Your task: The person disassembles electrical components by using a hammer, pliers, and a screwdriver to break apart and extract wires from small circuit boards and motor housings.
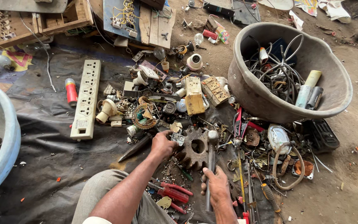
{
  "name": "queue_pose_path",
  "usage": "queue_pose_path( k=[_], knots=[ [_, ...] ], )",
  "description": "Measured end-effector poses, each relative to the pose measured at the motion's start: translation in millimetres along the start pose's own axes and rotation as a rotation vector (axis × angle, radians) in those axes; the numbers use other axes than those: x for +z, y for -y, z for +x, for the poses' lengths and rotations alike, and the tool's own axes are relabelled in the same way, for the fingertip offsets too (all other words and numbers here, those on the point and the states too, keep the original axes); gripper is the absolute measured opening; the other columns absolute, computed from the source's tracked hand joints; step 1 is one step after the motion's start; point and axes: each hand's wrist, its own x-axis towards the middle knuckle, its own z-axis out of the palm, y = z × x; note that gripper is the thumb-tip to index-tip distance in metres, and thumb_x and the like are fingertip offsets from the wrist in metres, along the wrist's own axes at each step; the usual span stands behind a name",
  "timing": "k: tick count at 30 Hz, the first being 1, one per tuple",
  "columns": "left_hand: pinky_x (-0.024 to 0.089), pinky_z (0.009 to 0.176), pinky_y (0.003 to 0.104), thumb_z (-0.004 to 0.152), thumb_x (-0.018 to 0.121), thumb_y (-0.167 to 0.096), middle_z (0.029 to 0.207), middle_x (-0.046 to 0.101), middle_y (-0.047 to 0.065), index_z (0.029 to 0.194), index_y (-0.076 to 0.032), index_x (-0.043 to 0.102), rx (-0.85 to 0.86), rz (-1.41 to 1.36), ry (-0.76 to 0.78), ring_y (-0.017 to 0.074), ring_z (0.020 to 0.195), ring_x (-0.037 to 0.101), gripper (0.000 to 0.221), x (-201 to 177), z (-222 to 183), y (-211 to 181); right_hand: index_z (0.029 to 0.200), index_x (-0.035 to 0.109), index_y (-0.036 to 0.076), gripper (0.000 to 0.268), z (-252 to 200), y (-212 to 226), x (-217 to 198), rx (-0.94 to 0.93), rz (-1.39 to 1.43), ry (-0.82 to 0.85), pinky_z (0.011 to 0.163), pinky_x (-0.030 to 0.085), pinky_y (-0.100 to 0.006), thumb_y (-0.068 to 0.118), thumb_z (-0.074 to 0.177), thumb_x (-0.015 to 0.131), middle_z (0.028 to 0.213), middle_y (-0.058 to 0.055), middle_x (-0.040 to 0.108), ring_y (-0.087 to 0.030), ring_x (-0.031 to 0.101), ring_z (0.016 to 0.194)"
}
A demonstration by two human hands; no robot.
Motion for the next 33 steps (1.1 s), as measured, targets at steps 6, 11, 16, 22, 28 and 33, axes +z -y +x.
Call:
queue_pose_path(
  k=[6,11,16,22,28,33],
  knots=[
    [0.061,0.093,0.032,0.074,0.086,-0.008,0.12,0.077,0.011,0.133,-0.007,0.068,0.222,-0.122,0.054,0.017,0.098,0.077,0.061,8.7,9.3,12.1,0.103,0.051,0.004,0.023,-12.6,3.1,5.1,-0.024,0.17,0.191,0.036,0.048,-0.033,0.024,0.097,0.062,0.065,-0.007,0.057,-0.017,0.054,0.043],
    [0.048,0.106,0.037,0.077,0.089,-0.018,0.139,0.059,0.018,0.134,-0.007,0.064,0.492,0.14,0.055,0.0283,0.121,0.061,0.063,30.0,-7.6,0.9,0.103,0.051,0.004,0.024,-16.4,4.5,5.4,-0.257,0.294,0.255,0.037,0.05,-0.03,0.023,0.096,0.063,0.061,-0.006,0.056,-0.016,0.057,0.042],
    [0.047,0.109,0.041,0.081,0.084,-0.025,0.132,0.059,0.016,0.13,-0.006,0.064,0.623,0.441,-0.046,0.0311,0.124,0.058,0.057,44.5,-13.4,-1.2,0.107,0.052,0.002,0.026,-11.4,6.3,-6.4,-0.244,0.23,0.146,0.033,0.047,-0.029,0.023,0.096,0.063,0.06,-0.006,0.056,-0.015,0.054,0.04],
    [0.051,0.104,0.042,0.084,0.082,-0.029,0.129,0.057,0.016,0.128,-0.001,0.062,0.624,0.385,-0.034,0.0294,0.117,0.06,0.056,48.4,-8.2,-2.4,0.106,0.055,0.003,0.025,-7.3,2.3,1.7,-0.021,0.233,0.061,0.032,0.044,-0.03,0.023,0.093,0.065,0.06,-0.005,0.057,-0.014,0.051,0.038],
    [0.055,0.096,0.04,0.082,0.085,-0.019,0.126,0.065,0.014,0.125,-0.003,0.064,0.425,0.225,0.015,0.0244,0.107,0.066,0.051,19.2,5.2,-4.9,0.102,0.053,0.003,0.027,-7.6,3.4,4.9,-0.079,0.157,0.113,0.032,0.045,-0.03,0.024,0.093,0.068,0.06,-0.006,0.058,-0.014,0.053,0.038],
    [0.061,0.07,0.042,0.087,0.075,-0.003,0.1,0.075,0.016,0.13,-0.001,0.065,0.008,-0.162,0.07,0.0206,0.076,0.069,0.045,6.3,20.4,7.0,0.101,0.056,0.002,0.025,-7.3,-1.5,11.8,-0.049,0.09,0.14,0.033,0.045,-0.031,0.022,0.093,0.069,0.061,-0.006,0.058,-0.015,0.054,0.039]
  ],
)
